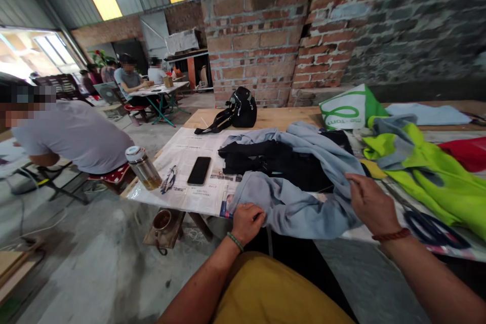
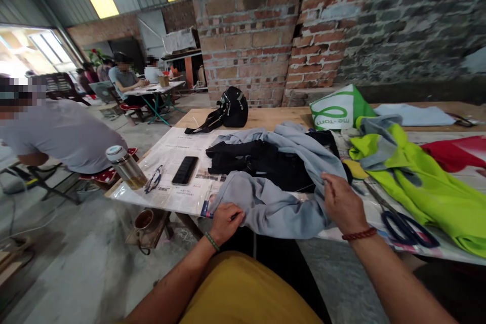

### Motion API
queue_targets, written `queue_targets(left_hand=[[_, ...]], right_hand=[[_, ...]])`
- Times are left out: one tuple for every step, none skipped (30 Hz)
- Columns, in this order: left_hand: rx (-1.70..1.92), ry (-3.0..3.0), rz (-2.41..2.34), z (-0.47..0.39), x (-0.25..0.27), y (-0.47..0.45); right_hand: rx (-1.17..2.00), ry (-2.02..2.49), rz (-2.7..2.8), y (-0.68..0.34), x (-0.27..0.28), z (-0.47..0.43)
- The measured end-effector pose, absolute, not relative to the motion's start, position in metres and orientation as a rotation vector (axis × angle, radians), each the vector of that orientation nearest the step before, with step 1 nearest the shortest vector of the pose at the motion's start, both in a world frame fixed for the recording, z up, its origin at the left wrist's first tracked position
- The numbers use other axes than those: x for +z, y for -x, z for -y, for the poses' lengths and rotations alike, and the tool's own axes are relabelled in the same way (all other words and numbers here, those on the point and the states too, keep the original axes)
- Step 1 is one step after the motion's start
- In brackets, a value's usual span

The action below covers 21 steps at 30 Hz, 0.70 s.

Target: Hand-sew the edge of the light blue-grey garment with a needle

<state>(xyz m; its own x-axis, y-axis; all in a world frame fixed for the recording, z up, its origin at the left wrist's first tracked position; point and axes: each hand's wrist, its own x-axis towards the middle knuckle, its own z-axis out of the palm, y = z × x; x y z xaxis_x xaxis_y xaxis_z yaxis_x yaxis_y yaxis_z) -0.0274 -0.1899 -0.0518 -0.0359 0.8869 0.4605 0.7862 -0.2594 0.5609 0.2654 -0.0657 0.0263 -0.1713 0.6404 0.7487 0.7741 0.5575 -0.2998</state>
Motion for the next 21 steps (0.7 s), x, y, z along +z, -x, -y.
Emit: queue_targets(left_hand=[[1.181,-2.084,-1.828,0.190,-0.051,0.027],[1.185,-2.082,-1.831,0.191,-0.051,0.027],[1.187,-2.082,-1.834,0.191,-0.050,0.026],[1.189,-2.084,-1.837,0.191,-0.050,0.026],[1.190,-2.090,-1.837,0.191,-0.051,0.026],[1.190,-2.097,-1.835,0.191,-0.051,0.026],[1.188,-2.105,-1.831,0.191,-0.051,0.026],[1.187,-2.109,-1.829,0.191,-0.052,0.026],[1.186,-2.110,-1.827,0.191,-0.052,0.026],[1.183,-2.106,-1.827,0.191,-0.052,0.026],[1.180,-2.100,-1.826,0.190,-0.052,0.026],[1.178,-2.093,-1.823,0.190,-0.052,0.026],[1.176,-2.083,-1.821,0.190,-0.051,0.026],[1.175,-2.070,-1.819,0.189,-0.051,0.026],[1.176,-2.055,-1.816,0.188,-0.051,0.026],[1.182,-2.035,-1.813,0.188,-0.051,0.026],[1.190,-2.013,-1.807,0.187,-0.051,0.027],[1.198,-1.990,-1.796,0.186,-0.051,0.028],[1.207,-1.967,-1.780,0.186,-0.050,0.028],[1.216,-1.943,-1.759,0.186,-0.050,0.030],[1.222,-1.921,-1.734,0.186,-0.049,0.031]], right_hand=[[-0.201,1.165,1.882,-0.271,0.027,0.064],[-0.216,1.177,1.876,-0.276,0.028,0.063],[-0.233,1.185,1.873,-0.281,0.029,0.061],[-0.256,1.188,1.874,-0.286,0.029,0.060],[-0.285,1.192,1.873,-0.291,0.029,0.058],[-0.315,1.196,1.872,-0.295,0.028,0.056],[-0.344,1.201,1.866,-0.300,0.027,0.054],[-0.371,1.211,1.858,-0.304,0.025,0.052],[-0.394,1.224,1.851,-0.308,0.023,0.051],[-0.416,1.240,1.842,-0.312,0.021,0.049],[-0.435,1.256,1.842,-0.316,0.019,0.048],[-0.451,1.265,1.851,-0.320,0.017,0.046],[-0.466,1.267,1.866,-0.324,0.015,0.045],[-0.481,1.261,1.886,-0.328,0.014,0.044],[-0.500,1.246,1.903,-0.333,0.014,0.043],[-0.524,1.225,1.915,-0.337,0.014,0.041],[-0.552,1.202,1.922,-0.341,0.015,0.040],[-0.584,1.185,1.926,-0.345,0.016,0.038],[-0.613,1.177,1.932,-0.348,0.017,0.037],[-0.637,1.180,1.944,-0.352,0.018,0.036],[-0.654,1.193,1.964,-0.354,0.019,0.036]])
